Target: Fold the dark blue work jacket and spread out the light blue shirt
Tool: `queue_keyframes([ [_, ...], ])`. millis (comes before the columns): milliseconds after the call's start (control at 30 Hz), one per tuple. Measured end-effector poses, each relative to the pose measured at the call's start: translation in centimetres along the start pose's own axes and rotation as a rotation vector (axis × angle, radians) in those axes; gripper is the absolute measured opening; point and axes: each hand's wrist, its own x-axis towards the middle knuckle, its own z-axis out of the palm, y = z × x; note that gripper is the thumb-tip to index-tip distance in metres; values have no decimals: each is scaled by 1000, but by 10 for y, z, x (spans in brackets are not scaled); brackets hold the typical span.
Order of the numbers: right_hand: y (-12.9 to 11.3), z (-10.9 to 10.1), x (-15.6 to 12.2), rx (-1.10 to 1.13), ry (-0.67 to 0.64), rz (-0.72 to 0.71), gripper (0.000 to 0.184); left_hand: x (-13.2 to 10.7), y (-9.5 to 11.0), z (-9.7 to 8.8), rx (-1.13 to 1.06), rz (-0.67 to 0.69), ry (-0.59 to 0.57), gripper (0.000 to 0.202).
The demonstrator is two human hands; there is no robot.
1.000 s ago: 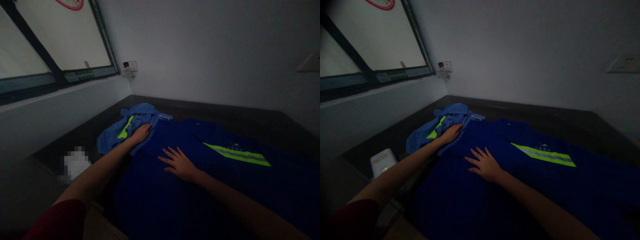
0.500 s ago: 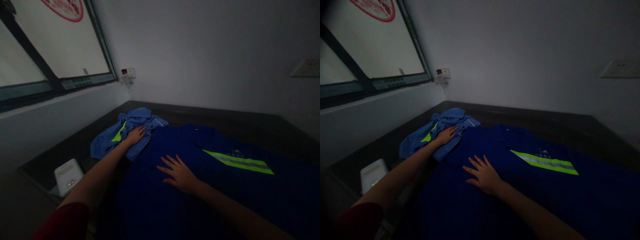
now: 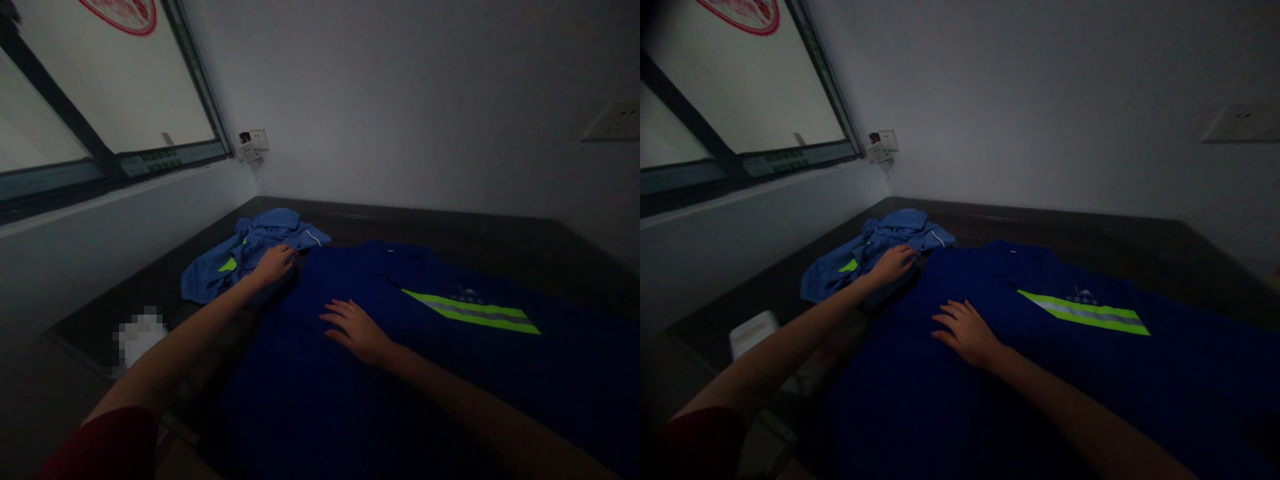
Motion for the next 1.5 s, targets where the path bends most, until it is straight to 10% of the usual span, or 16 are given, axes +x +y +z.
queue_keyframes([
  [267, 41, -41, 104, -12, 182, 199, 25, -79, 49, -43, -255, 78, -366, 39],
  [633, 100, -8, 237, 55, 270, 506, 21, -109, 68, -19, 5, 67, -284, 18],
  [967, 114, 6, 248, 62, 327, 605, 22, -113, 67, -17, 68, 190, -301, 16],
  [1500, 108, -12, 218, -21, 198, 491, 26, -124, 50, -17, -348, -170, -231, 20],
])
